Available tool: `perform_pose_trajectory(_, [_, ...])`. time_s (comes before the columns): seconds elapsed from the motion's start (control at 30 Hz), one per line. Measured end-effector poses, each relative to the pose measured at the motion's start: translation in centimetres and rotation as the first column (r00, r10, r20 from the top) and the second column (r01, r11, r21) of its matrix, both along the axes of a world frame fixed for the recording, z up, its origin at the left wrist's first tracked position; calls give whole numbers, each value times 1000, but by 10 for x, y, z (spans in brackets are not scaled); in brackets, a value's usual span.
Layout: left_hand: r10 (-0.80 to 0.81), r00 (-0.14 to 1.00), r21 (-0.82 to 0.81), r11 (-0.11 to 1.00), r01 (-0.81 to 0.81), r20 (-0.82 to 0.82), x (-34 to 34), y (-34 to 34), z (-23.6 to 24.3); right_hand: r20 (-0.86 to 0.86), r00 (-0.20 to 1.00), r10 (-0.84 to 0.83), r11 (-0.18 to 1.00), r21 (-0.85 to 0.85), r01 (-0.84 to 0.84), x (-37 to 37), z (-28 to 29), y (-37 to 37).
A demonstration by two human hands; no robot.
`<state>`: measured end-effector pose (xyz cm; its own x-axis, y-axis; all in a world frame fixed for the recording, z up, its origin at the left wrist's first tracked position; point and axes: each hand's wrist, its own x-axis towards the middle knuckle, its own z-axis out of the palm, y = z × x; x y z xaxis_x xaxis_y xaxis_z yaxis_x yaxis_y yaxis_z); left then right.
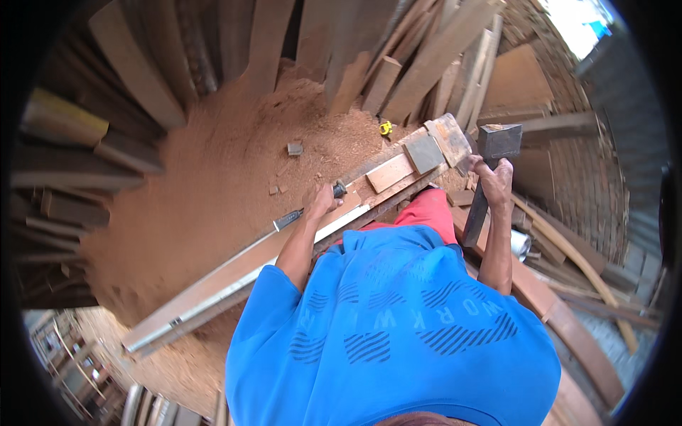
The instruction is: The person sharpens a chisel using a sharpening stone and a hammer. They repeatedly rub the chisel blade on the stone and tap it with the hammer to refine the edge. The person also handles a metal ruler and a small wooden block during the process.
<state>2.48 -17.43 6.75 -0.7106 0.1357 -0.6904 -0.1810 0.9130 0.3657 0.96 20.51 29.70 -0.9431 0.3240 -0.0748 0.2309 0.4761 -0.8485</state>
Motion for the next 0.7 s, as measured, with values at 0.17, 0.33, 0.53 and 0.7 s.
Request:
perform_pose_trajectory(0.17, [160,987,-64,985,-159,8,5,8,19,227,949,217,950,173,-258,-77,-71,30])
perform_pose_trajectory(0.33, [313,950,-219,928,-302,17,3,31,42,130,807,577,724,376,-578,-144,-155,49])
perform_pose_trajectory(0.53, [475,873,-328,812,-484,-111,20,44,7,558,488,671,464,197,-864,-182,-235,44])
perform_pose_trajectory(0.7, [583,796,-353,720,-598,-160,26,58,17,542,262,798,264,76,-961,-195,-260,42])
